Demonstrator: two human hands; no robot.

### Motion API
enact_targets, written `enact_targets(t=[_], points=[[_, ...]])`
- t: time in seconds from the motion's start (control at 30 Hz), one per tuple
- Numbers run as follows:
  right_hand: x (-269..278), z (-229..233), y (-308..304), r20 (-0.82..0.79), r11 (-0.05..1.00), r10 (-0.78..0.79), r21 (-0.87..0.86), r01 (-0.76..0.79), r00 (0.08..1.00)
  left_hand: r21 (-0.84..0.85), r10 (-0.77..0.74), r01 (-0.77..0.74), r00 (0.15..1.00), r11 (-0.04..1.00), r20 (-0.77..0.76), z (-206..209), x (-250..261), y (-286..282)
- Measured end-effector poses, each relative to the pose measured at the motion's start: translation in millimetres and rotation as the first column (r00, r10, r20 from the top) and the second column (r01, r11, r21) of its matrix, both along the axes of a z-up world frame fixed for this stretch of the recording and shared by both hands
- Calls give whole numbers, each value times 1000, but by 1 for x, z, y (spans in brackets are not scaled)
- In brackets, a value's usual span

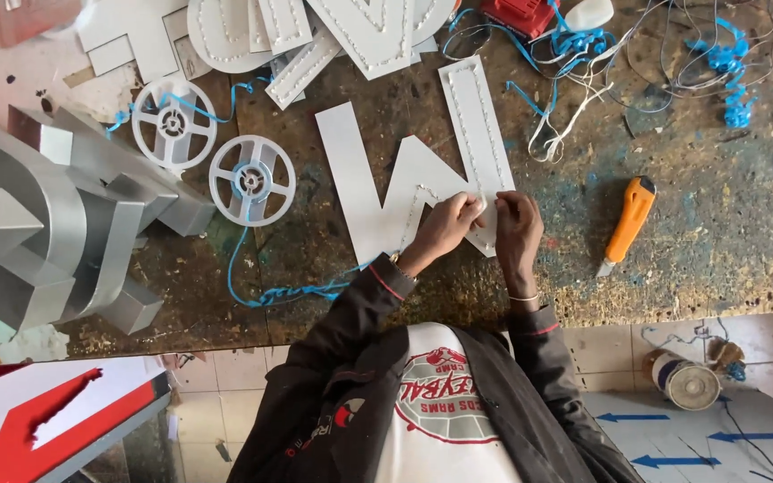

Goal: The person assembles a white letter 'M' by attaching a blue LED strip to its edges. They unroll the strip from a spool, align it along the letter's contours, and press it down to secure it. The person also handles a separate white rectangular piece, attaching the LED strip to it as well.

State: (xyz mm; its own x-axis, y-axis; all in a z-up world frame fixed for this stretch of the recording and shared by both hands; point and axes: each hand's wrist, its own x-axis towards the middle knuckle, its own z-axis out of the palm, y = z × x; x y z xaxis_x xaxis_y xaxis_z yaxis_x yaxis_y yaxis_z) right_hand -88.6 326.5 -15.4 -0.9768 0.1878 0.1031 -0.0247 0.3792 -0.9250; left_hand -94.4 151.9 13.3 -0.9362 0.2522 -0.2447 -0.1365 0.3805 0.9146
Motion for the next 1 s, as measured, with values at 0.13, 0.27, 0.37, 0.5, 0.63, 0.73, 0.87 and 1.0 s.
enact_targets(t=[0.13,0.27,0.37,0.5,0.63,0.73,0.87,1.0], points=[[-5,3,7,18,992,123,-3,-123,992,203,107,-176,945,963,311,-5,15,19],[-16,29,11,16,925,342,171,-340,940,316,124,-254,917,914,379,-25,31,25],[-25,14,22,-1,880,412,261,-397,911,363,128,-267,923,893,364,-30,37,36],[-35,3,30,-55,802,500,404,-439,864,428,206,-467,824,774,528,-49,29,57],[-39,11,36,-75,689,629,515,-510,774,545,129,-482,818,686,561,-49,28,49],[-51,3,42,-70,633,675,566,-528,734,575,96,-505,799,644,593,-54,33,51],[-58,4,42,-105,612,705,589,-527,701,642,46,-541,783,544,621,-39,44,52],[-59,23,38,-65,576,728,599,-556,683,630,63,-536,787,562,614,-27,42,52]])
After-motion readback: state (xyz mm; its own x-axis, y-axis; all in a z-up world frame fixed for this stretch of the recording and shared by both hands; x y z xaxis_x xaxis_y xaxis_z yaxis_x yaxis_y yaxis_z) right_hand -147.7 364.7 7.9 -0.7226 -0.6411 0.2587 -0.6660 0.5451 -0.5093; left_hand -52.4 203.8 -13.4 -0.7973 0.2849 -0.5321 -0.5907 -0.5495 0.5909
